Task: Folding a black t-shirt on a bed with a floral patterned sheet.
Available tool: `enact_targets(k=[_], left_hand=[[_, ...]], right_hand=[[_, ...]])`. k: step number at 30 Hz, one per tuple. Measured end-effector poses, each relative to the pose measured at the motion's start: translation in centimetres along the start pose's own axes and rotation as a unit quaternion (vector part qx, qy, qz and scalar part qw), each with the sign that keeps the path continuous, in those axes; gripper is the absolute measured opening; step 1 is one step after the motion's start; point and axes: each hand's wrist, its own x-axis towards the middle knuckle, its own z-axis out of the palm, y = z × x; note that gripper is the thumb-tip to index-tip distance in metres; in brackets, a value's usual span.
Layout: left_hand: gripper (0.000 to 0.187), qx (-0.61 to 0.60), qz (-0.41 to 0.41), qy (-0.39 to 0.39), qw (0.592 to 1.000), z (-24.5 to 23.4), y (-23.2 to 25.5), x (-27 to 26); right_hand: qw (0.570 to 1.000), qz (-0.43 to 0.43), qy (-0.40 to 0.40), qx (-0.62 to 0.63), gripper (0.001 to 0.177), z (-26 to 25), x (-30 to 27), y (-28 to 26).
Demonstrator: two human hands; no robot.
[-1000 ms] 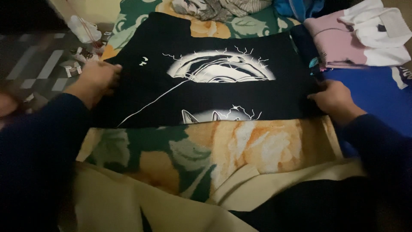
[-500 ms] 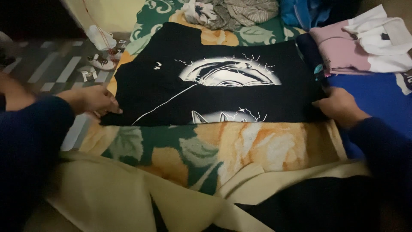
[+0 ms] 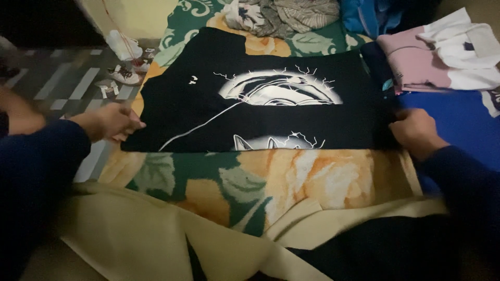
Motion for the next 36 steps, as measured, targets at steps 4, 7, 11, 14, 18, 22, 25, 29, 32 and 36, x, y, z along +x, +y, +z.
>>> enact_targets(k=[4, 7, 11, 14, 18, 22, 25, 29, 32, 36], left_hand=[[0.013, 0.007, -0.046, 0.012, 0.999, 0.4, 0.5, 0.6], [0.008, 0.004, -0.005, 0.040, 0.999, 0.8, 1.8, -2.1], [0.025, 0.053, -0.063, 0.050, 0.995, 1.0, 1.8, -1.4], [0.045, -0.088, -0.151, 0.015, 0.985, -2.3, -5.1, 8.0], [0.057, 0.002, -0.220, 0.050, 0.974, -0.3, 1.2, -1.1], [0.091, 0.250, -0.118, -0.106, 0.955, -0.2, 0.2, -0.7], [0.062, 0.069, -0.197, -0.025, 0.978, 2.2, 1.6, -4.1], [0.045, -0.287, -0.365, 0.132, 0.876, 3.4, 0.6, -1.9], [0.081, 0.287, -0.144, 0.013, 0.947, 3.7, 1.4, -4.9], [0.045, -0.500, -0.319, 0.047, 0.804, 4.1, 1.0, -5.3]], right_hand=[[0.991, 0.086, -0.075, 0.075, 0.041, -2.7, -4.5, -4.3], [0.989, 0.097, -0.073, 0.086, 0.039, -2.3, -3.6, -3.3], [0.999, 0.031, -0.030, -0.021, 0.037, 1.4, 2.7, 1.7], [0.988, 0.106, -0.088, 0.074, 0.030, -3.3, -4.8, -4.6], [0.996, 0.022, 0.019, -0.084, 0.044, -0.5, -1.4, -1.0], [0.993, 0.036, 0.047, -0.105, 0.045, -1.9, -3.4, -1.6], [0.977, -0.051, -0.080, -0.189, 0.063, -2.1, -3.5, -0.1], [0.950, 0.087, -0.283, 0.102, 0.091, -4.8, -11.4, -5.6], [0.609, 0.455, -0.190, 0.621, 0.055, 1.7, -2.6, 0.5], [0.713, 0.448, -0.126, 0.524, 0.043, -0.5, -5.7, -3.2]])
